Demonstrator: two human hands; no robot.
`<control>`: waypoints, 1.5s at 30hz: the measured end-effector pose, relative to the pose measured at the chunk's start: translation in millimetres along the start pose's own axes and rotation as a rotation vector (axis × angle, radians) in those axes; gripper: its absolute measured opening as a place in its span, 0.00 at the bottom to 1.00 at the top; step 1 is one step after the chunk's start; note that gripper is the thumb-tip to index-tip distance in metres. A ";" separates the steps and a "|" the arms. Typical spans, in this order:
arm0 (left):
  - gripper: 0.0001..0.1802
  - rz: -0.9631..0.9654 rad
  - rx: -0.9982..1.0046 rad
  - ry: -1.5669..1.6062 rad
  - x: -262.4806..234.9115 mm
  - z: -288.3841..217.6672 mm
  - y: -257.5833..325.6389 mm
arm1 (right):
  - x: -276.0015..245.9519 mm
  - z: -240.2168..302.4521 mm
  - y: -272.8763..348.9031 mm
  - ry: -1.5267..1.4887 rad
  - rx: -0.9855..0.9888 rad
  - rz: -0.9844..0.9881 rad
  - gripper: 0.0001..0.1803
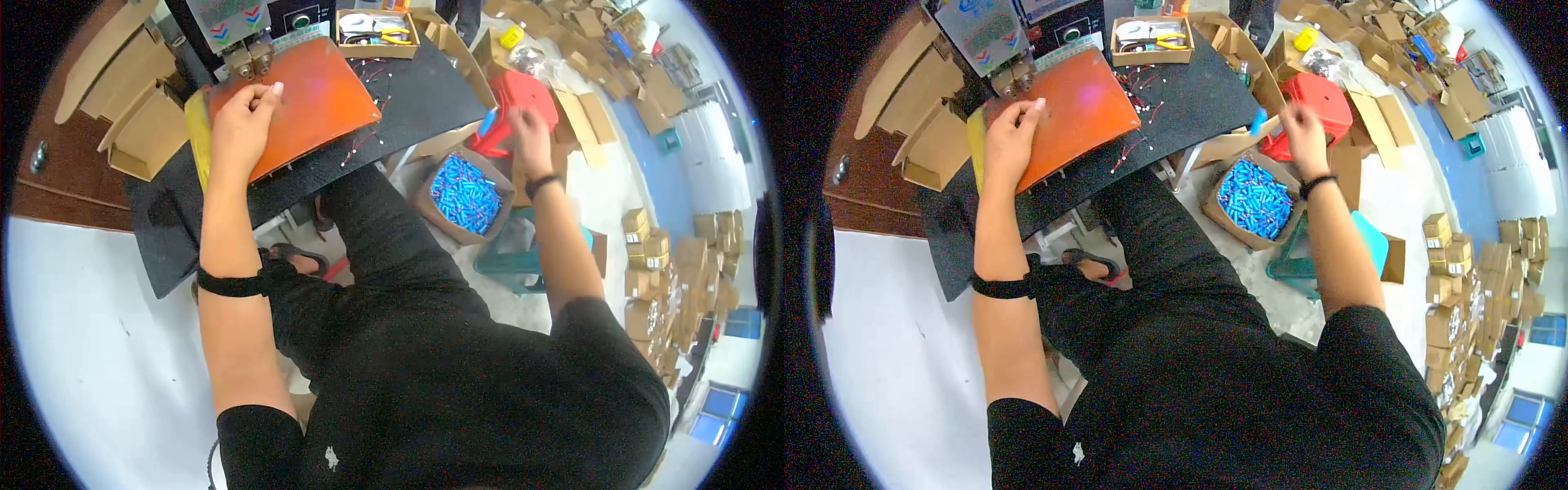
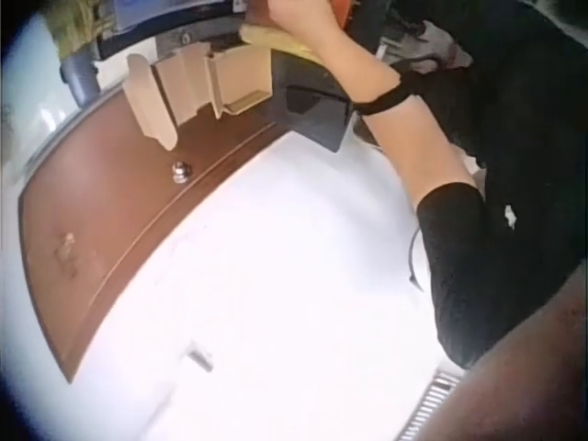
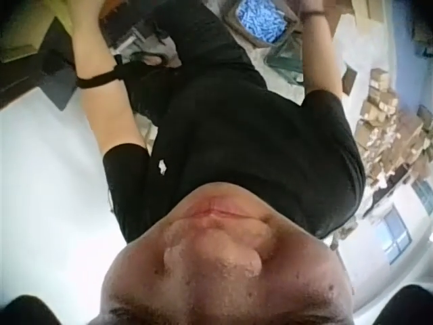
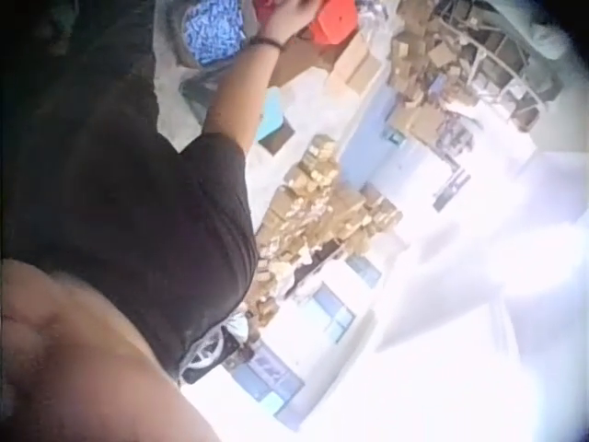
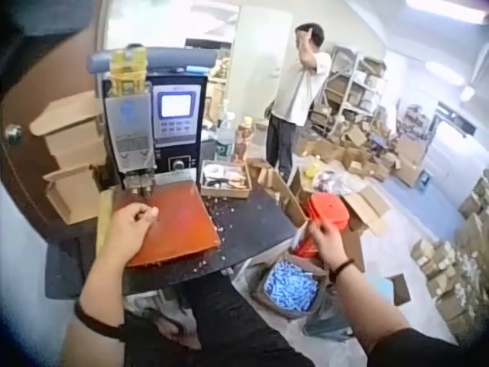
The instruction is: Assembling small electronic components using a press machine and manual insertion.
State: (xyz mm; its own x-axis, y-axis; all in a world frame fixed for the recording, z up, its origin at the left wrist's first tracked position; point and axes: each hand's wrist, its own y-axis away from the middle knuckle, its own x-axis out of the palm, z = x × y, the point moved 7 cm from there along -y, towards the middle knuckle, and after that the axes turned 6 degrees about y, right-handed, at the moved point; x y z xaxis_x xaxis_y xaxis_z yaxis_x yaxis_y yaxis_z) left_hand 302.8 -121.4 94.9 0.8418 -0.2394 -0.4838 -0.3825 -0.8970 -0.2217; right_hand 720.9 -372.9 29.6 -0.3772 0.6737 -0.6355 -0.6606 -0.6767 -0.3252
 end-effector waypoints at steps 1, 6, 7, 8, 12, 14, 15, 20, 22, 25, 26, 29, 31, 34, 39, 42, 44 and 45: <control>0.22 -0.009 0.010 -0.022 -5.9 -1.6 3.1 | 9.6 -47.7 25.7 0.091 0.175 0.024 0.15; 0.22 -0.487 0.181 -0.069 -52.9 -30.6 9.1 | -13.0 -317.6 251.4 0.519 0.568 0.273 0.27; 0.22 -0.549 0.293 -0.094 -87.7 -24.2 -2.1 | 6.0 -317.9 281.7 0.586 0.654 0.430 0.29; 0.23 -0.589 0.403 -0.362 -118.0 -35.5 -11.1 | 20.3 -310.1 301.8 0.562 0.678 0.528 0.27; 0.34 -0.256 0.190 -1.256 -177.2 49.3 -123.8 | 33.6 -286.1 301.7 0.502 0.621 0.595 0.25; 0.33 -0.151 0.260 -1.423 -294.7 130.8 -146.1 | 76.3 -238.5 252.3 0.401 0.436 0.501 0.20; 0.28 0.103 -0.013 -1.259 -257.2 159.4 -165.7 | 63.0 -243.8 254.3 0.372 0.486 0.451 0.19; 0.22 0.003 0.032 -1.255 -250.0 118.7 -140.7 | 47.0 -221.7 234.7 0.281 0.395 0.292 0.13; 0.24 -0.008 0.206 -1.084 -245.9 56.6 -112.8 | 28.8 -215.3 239.7 0.391 0.390 0.228 0.11; 0.27 -0.189 0.135 -1.035 -320.7 -20.5 -39.3 | 18.0 -179.9 210.9 0.439 0.251 -0.050 0.06; 0.25 -0.229 -0.091 -0.892 -339.6 -44.4 -4.4 | 11.5 -161.8 200.7 0.366 0.146 -0.102 0.05; 0.23 -0.269 -0.112 -0.754 -322.2 -134.0 95.0 | -11.5 -67.7 157.4 0.137 -0.074 -0.210 0.10; 0.23 -0.291 0.000 -0.645 -297.7 -164.7 139.8 | -27.9 19.7 136.1 -0.070 -0.214 -0.143 0.15; 0.19 -0.155 -0.015 -0.355 -204.2 -226.6 185.1 | -38.8 148.0 130.6 -0.346 -0.485 0.178 0.43; 0.16 0.347 0.071 -0.342 -46.6 -252.7 189.9 | -44.5 228.0 174.9 -1.016 -0.372 0.591 0.68; 0.16 0.519 0.084 -0.090 1.0 -260.6 201.4 | -39.5 203.7 164.5 -1.481 -0.147 0.699 0.52; 0.16 0.627 0.089 0.096 22.2 -270.3 216.8 | -36.8 177.4 177.8 -1.504 -0.025 0.842 0.39; 0.16 0.671 0.158 0.105 30.4 -278.5 221.6 | -43.0 166.7 174.3 -1.465 -0.039 0.790 0.36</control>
State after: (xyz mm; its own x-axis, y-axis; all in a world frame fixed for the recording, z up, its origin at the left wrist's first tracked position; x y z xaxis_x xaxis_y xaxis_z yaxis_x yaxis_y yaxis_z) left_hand 349.7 -430.9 266.8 0.4334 -0.7647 -0.4768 -0.8770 -0.4796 -0.0280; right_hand 513.7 -470.2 117.1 -0.8523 -0.1413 0.5036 -0.0162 -0.9552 -0.2954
